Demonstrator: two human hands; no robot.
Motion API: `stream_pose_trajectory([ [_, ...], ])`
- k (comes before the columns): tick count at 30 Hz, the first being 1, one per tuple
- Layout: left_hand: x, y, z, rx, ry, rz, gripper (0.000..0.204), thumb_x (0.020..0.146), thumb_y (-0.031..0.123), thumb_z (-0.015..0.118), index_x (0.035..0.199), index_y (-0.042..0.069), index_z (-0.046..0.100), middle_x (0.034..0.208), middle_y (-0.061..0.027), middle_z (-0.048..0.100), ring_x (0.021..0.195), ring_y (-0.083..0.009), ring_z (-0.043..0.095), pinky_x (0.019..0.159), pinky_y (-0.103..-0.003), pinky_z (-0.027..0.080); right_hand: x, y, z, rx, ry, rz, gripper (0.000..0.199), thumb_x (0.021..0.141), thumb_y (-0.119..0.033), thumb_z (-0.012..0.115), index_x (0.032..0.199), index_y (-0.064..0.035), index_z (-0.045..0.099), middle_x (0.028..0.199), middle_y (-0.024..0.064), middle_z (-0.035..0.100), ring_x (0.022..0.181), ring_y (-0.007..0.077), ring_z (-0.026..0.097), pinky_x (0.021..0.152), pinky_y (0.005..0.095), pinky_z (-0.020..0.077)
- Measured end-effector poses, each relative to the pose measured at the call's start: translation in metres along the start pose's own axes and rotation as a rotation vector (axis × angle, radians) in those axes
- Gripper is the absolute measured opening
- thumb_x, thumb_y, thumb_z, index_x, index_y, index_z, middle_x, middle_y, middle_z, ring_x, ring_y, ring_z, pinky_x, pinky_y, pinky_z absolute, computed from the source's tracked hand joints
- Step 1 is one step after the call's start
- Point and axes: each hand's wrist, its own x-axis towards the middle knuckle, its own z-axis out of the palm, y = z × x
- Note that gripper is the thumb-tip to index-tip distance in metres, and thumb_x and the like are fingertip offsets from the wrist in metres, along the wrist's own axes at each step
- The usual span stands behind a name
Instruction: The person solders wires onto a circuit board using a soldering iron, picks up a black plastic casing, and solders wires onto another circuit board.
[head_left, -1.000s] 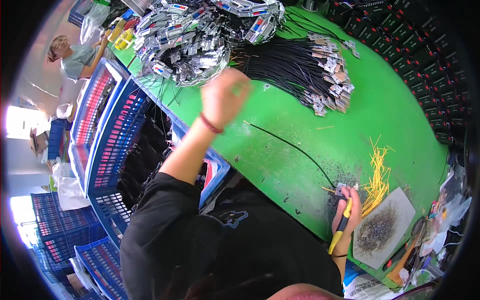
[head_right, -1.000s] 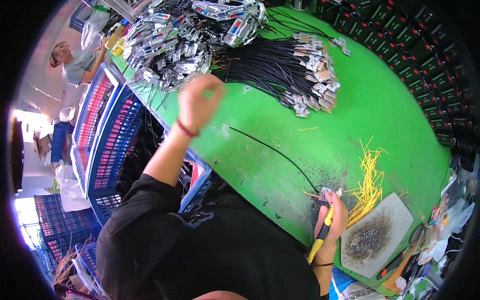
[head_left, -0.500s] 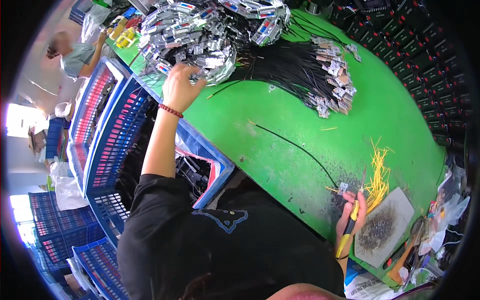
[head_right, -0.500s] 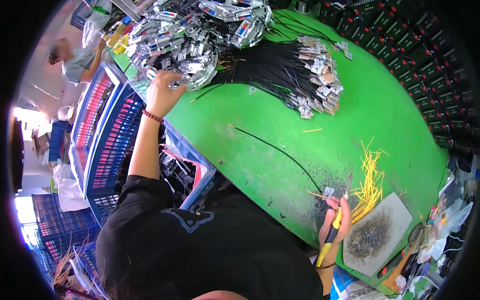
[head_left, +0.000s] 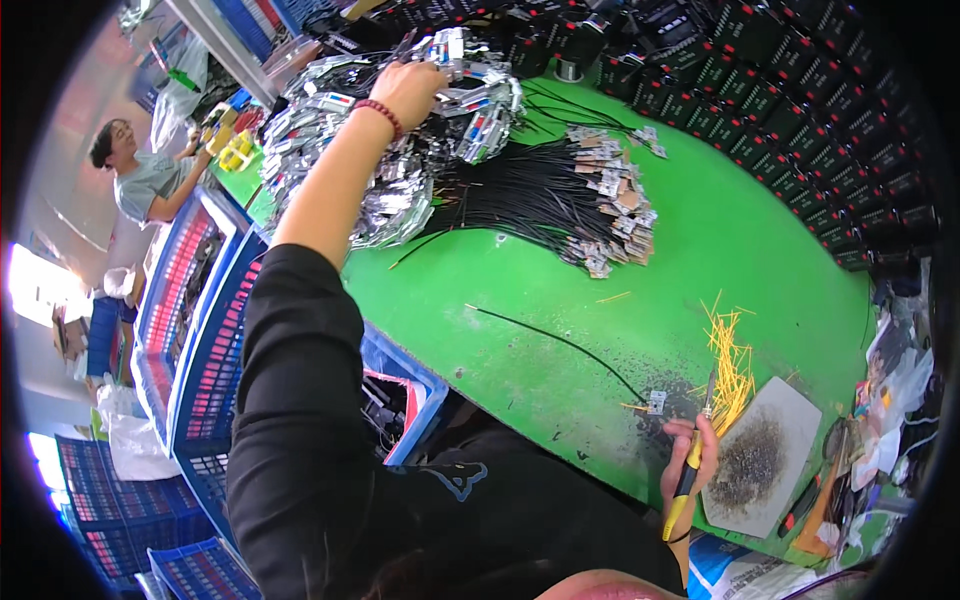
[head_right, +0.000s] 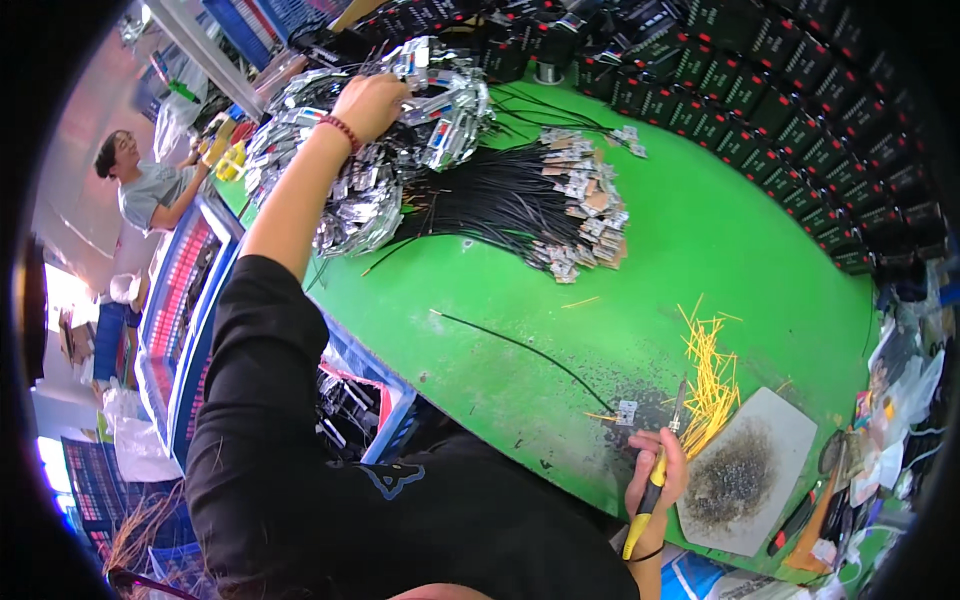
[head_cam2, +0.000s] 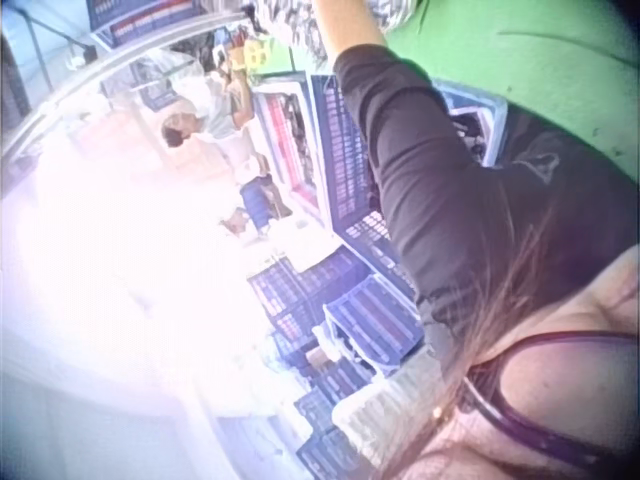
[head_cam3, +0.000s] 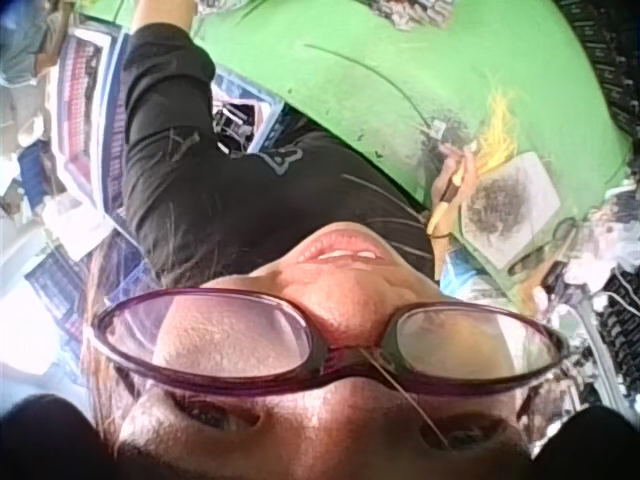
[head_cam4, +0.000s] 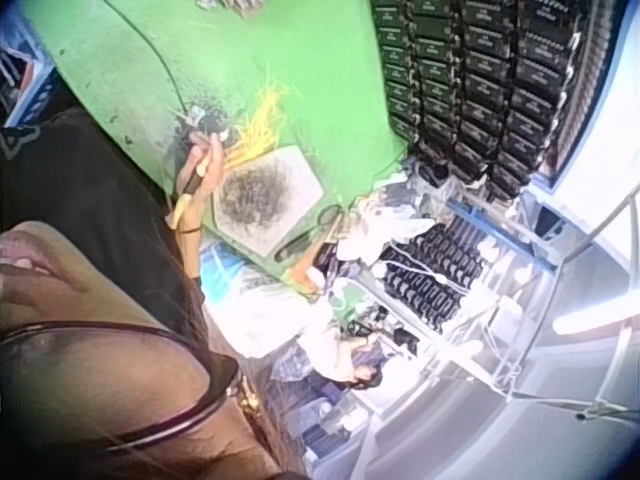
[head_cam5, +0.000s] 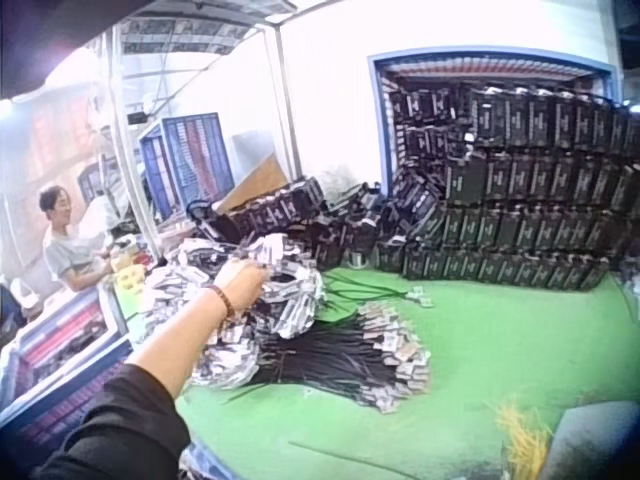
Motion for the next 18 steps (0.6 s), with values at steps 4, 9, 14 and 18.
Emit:
stream_pose_trajectory([
  [4,-0.007,0.025,-0.033,-0.077,-0.108,-0.042,0.014,0.081,0.022,0.064,0.088,0.012,0.070,0.094,-0.0091,0.068,0.092,-0.0282,0.065,0.081,-0.043,0.051,-0.003,-0.003,0.001,0.006,0.031,0.007,0.042,0.097,-0.020,0.055,0.131,0.0037,0.044,0.086,0.0142,0.068,0.088,0.0234,0.065,0.085,0.0370,0.0505],
  [9,-0.005,0.017,-0.026,-0.007,-0.002,-0.030,0.009,0.082,0.016,0.061,0.077,0.010,0.066,0.081,-0.0081,0.065,0.089,-0.0286,0.062,0.076,-0.042,0.052,0.015,-0.003,0.005,0.045,-0.024,-0.055,0.039,0.098,-0.017,0.054,0.130,0.0024,0.046,0.086,0.0146,0.068,0.086,0.0234,0.066,0.082,0.0367,0.0516],
  [14,-0.020,0.052,-0.084,-0.081,0.248,-0.105,0.011,0.091,0.021,0.057,0.091,0.011,0.061,0.090,-0.0073,0.063,0.083,-0.0288,0.063,0.069,-0.041,0.052,0.018,-0.016,0.000,0.069,0.029,-0.111,0.035,0.096,-0.011,0.054,0.128,0.0014,0.046,0.082,0.0149,0.069,0.082,0.0251,0.069,0.080,0.0377,0.0522],
  [18,-0.026,0.109,-0.128,-0.402,0.332,0.033,0.008,0.090,0.012,0.060,0.094,0.004,0.061,0.083,-0.0112,0.063,0.068,-0.0282,0.062,0.062,-0.034,0.049,0.006,-0.023,-0.014,0.175,0.207,-0.020,0.039,0.098,-0.017,0.052,0.131,0.0005,0.041,0.078,0.0144,0.067,0.079,0.0268,0.066,0.078,0.0396,0.0517],
])
